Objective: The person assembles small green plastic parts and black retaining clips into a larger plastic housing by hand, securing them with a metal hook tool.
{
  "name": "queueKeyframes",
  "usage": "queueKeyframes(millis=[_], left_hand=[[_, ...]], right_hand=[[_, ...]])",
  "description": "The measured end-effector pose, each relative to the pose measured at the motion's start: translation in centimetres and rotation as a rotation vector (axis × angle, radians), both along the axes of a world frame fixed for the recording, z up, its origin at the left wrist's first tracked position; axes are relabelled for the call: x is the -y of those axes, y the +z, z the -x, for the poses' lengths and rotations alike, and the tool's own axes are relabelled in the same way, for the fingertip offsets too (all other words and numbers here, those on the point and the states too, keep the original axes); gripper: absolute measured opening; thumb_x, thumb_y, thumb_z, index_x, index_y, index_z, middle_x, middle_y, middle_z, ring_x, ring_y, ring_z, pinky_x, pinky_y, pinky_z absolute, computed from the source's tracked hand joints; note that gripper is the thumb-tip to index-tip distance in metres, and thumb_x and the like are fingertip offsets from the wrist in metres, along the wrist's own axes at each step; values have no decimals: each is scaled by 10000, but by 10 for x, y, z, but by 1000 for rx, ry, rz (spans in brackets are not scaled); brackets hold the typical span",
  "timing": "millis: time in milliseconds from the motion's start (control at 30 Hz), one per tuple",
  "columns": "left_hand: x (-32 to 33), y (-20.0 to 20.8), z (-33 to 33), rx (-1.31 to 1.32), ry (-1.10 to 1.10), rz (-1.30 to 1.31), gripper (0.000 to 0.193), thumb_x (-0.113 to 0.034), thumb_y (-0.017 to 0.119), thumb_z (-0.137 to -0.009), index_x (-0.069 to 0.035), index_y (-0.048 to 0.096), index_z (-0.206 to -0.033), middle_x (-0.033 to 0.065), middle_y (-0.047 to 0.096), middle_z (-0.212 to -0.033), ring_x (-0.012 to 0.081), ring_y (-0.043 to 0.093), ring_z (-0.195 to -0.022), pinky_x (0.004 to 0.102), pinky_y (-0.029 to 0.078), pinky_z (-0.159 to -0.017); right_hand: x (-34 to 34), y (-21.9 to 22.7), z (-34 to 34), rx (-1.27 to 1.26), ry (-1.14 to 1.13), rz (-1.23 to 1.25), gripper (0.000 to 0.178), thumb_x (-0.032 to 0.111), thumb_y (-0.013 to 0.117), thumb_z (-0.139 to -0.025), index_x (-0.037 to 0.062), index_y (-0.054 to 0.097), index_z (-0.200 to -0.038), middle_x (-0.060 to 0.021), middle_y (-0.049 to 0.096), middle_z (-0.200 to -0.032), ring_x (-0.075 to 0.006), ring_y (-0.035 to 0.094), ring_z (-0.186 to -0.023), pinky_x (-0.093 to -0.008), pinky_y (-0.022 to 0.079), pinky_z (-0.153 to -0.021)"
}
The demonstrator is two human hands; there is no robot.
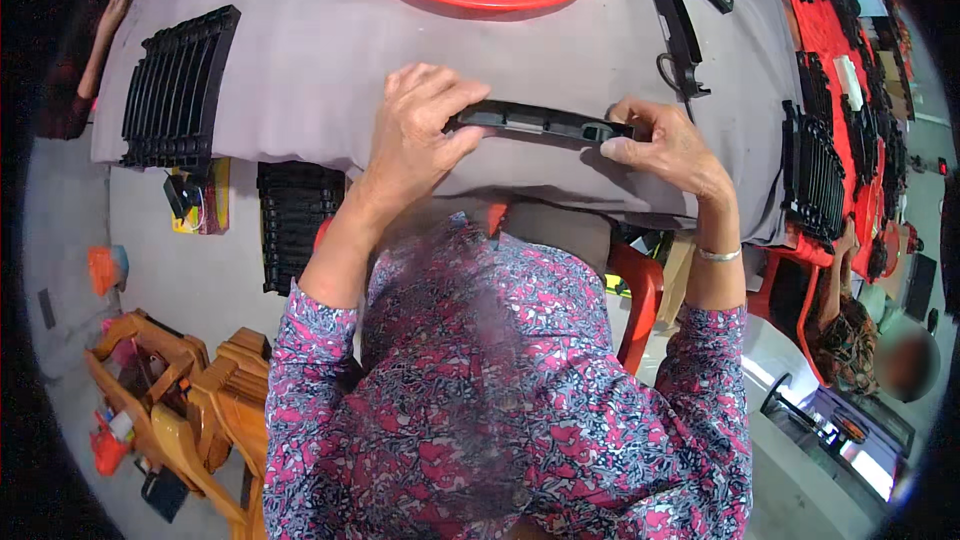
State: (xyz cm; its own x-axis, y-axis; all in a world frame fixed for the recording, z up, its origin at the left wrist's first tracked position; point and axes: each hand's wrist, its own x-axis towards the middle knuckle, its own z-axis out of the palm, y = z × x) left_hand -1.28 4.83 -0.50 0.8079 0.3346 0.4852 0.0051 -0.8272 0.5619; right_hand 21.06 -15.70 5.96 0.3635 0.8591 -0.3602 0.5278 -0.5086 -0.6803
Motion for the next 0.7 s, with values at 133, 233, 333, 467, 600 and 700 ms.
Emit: queueKeyframes(millis=[133, 233, 333, 467, 600, 700], left_hand=[[1, 2, -1, 21, 2, 13, 376, -132, 805, -631, -44, 700, -981, 83, 648, -918, 283, 602, -906, 407, 428, -856], [1, 0, -3, 63, -10, 44, 315, -179, 773, -670, -68, 697, -955, 50, 614, -859, 261, 570, -887, 399, 391, -872], [0, 2, -3, 41, -10, 49, 299, -172, 772, -674, -66, 697, -943, 48, 619, -872, 258, 570, -895, 396, 390, -874], [-1, 3, -2, 19, -30, 27, 302, -152, 770, -672, -67, 696, -952, 43, 621, -889, 256, 570, -918, 395, 393, -876], [-3, 8, -2, -4, -62, 16, 320, -128, 772, -663, -60, 699, -967, 63, 613, -952, 275, 561, -961, 405, 409, -885], [-4, 8, -1, 13, -20, 5, 462, -66, 788, -634, -38, 668, -1078, 130, 584, -1100, 317, 572, -1012, 414, 454, -885]], right_hand=[[9, -3, -15, -12, -106, -95, 333, 309, 766, -787, 20, 611, -848, 9, 481, -663, -87, 445, -632, -267, 380, -563], [5, 1, -15, -50, -206, -277, 289, 278, 751, -816, 31, 601, -826, 23, 472, -675, -72, 436, -646, -256, 382, -578], [-6, 6, -9, -44, -170, -329, 222, 220, 742, -855, 42, 610, -851, 52, 499, -730, -47, 446, -681, -225, 382, -601], [-24, 10, 17, 224, 83, -402, 296, 169, 808, -738, 26, 643, -938, -13, 587, -827, -128, 562, -724, -266, 466, -672], [-37, 2, 44, 400, 240, -306, 370, 246, 779, -706, 38, 666, -990, -118, 623, -895, -324, 637, -781, -401, 511, -701], [-44, 6, 57, 415, 232, -174, 374, 274, 719, -721, 7, 652, -974, -160, 608, -883, -370, 631, -805, -441, 504, -708]])
